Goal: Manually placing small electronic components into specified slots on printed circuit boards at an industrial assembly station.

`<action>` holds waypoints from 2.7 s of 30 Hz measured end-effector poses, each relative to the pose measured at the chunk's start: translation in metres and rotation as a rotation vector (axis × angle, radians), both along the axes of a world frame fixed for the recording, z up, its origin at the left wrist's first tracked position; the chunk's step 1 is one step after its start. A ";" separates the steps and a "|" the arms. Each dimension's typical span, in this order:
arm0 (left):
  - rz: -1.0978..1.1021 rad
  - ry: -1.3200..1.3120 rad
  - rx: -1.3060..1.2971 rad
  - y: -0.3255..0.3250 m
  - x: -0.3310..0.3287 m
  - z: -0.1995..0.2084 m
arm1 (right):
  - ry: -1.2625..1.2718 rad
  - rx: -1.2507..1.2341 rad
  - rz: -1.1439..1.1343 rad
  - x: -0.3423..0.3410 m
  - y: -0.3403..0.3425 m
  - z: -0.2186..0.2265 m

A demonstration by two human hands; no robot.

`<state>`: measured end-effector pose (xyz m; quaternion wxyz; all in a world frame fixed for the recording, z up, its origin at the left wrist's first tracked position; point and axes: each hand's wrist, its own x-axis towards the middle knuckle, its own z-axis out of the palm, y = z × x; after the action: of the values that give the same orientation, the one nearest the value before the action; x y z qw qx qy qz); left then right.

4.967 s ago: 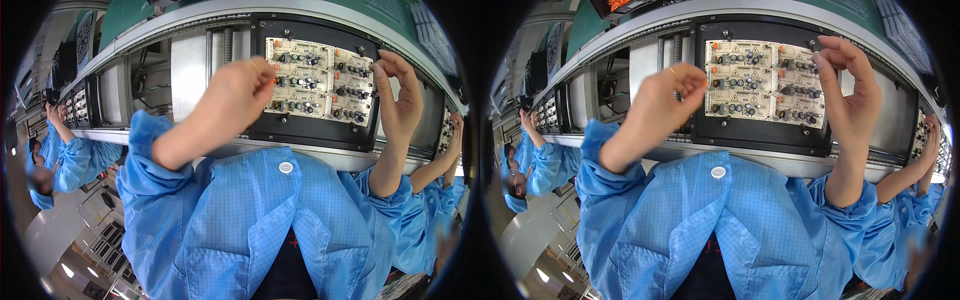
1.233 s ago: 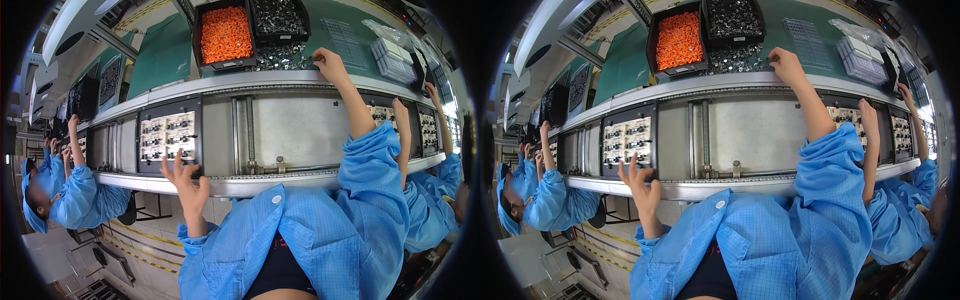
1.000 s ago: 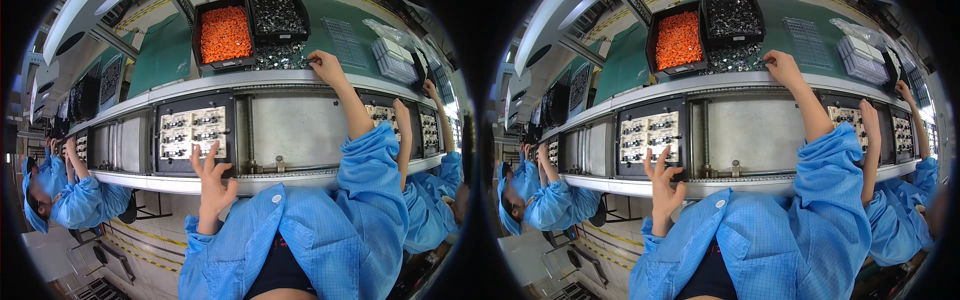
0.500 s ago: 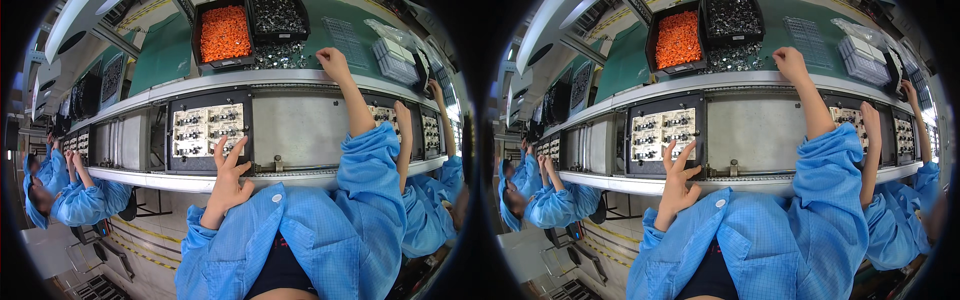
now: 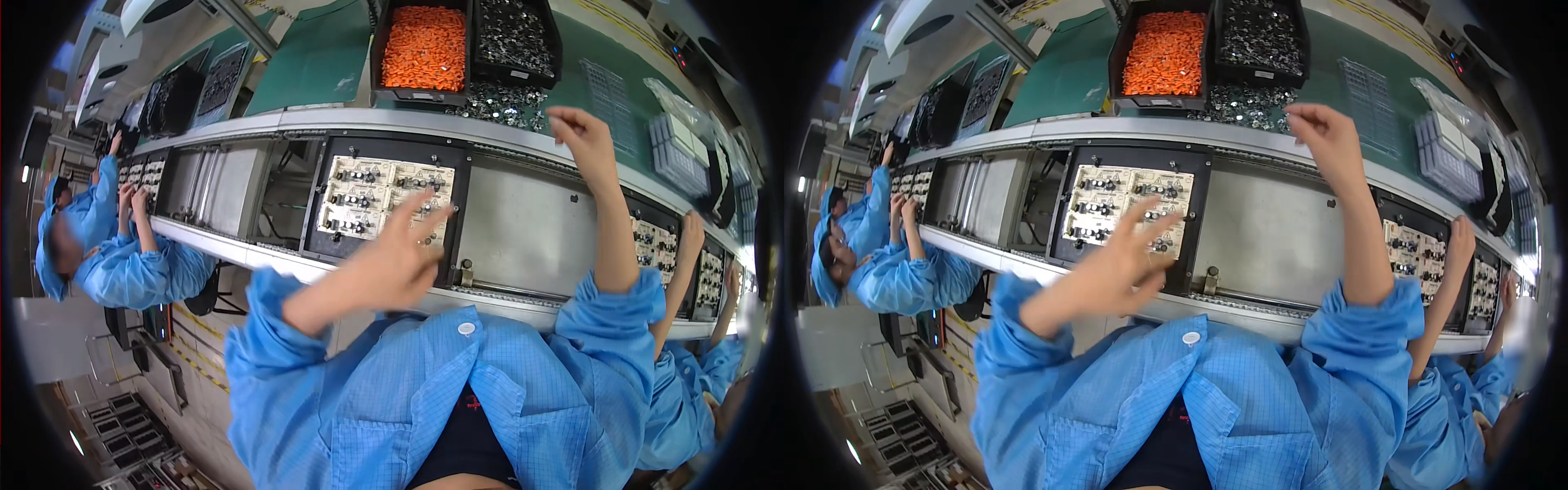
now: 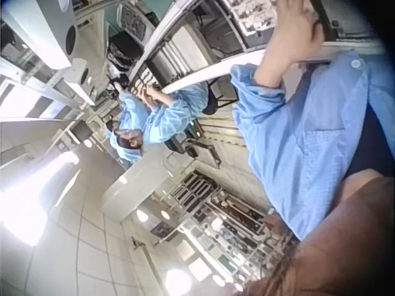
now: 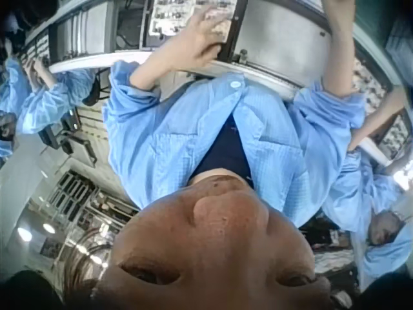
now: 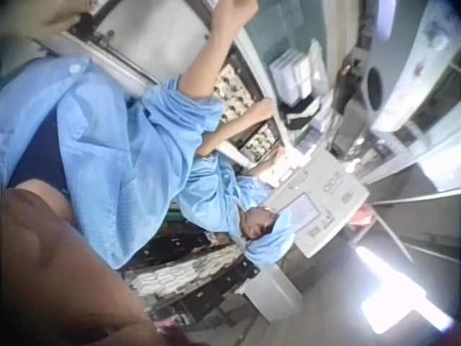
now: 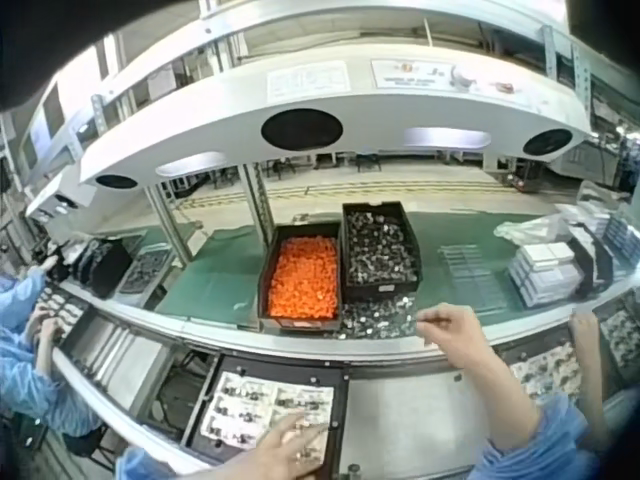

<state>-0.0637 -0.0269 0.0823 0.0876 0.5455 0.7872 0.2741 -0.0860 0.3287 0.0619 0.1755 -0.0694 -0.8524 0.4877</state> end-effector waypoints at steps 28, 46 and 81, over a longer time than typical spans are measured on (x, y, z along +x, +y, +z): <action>0.772 0.364 0.148 0.102 -0.258 0.007 | -0.170 -0.569 0.224 0.078 -0.045 -0.066; 0.616 -1.024 0.939 -0.014 -0.127 -0.012 | 0.006 0.168 0.324 0.014 -0.111 -0.039; 0.731 -0.894 0.480 -0.018 -0.112 -0.017 | -0.039 0.419 -0.292 -0.014 0.032 -0.062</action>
<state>-0.1753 -0.0448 0.0655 0.1841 0.0781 0.7268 0.6571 -0.1003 0.3603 -0.0002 0.2381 -0.1630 -0.9191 0.2683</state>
